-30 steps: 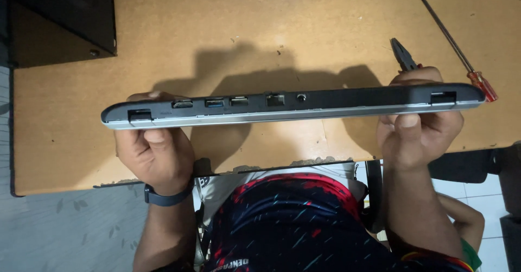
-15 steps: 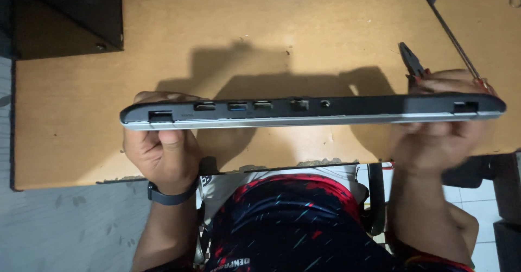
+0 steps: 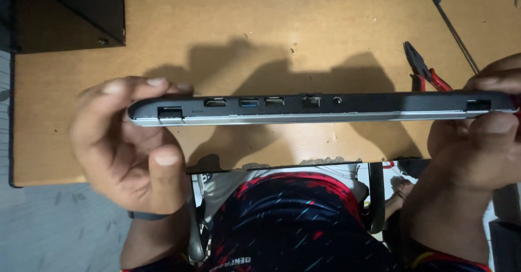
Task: Repairing and reassembling a laptop by working on internal components and then attaching the back cover.
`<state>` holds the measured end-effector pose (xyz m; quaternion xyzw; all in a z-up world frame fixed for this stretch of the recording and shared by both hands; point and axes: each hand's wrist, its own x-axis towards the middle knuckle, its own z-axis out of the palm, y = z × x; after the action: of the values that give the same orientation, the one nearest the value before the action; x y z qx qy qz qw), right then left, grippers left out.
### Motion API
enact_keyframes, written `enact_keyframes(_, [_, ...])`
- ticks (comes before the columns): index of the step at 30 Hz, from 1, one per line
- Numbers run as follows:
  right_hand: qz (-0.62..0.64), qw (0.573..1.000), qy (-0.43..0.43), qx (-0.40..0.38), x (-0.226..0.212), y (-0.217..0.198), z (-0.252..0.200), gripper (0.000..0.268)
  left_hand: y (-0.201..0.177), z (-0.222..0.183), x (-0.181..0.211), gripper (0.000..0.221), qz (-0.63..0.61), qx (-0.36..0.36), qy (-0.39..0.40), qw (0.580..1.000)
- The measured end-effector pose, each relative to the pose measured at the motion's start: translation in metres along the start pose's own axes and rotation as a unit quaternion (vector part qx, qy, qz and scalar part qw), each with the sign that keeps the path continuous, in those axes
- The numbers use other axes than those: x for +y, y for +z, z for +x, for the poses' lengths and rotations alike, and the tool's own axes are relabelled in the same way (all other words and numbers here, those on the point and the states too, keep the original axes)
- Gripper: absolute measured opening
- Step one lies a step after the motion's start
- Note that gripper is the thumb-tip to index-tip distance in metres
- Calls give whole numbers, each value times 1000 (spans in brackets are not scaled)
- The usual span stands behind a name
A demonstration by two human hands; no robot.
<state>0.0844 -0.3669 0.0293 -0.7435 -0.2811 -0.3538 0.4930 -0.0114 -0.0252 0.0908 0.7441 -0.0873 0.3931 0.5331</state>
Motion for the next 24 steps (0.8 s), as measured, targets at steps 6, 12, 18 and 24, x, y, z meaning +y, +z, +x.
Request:
enact_keyframes(6, [-77, 988, -58, -124, -5, -30, 18, 48, -5, 47, 36, 30, 175, -163, 131, 962])
enact_keyframes(12, [-83, 971, -22, -223, -17, -35, 29, 39, -11, 60, 46, 27, 240, -247, 185, 920])
enact_keyframes(18, [-97, 963, 26, -250, -12, -44, 24, 48, -3, 58, 41, 36, 264, -225, 214, 913])
enact_keyframes(24, [-139, 943, 50, -298, -32, -43, 42, 44, -1, 62, 36, 39, 250, -209, 222, 919])
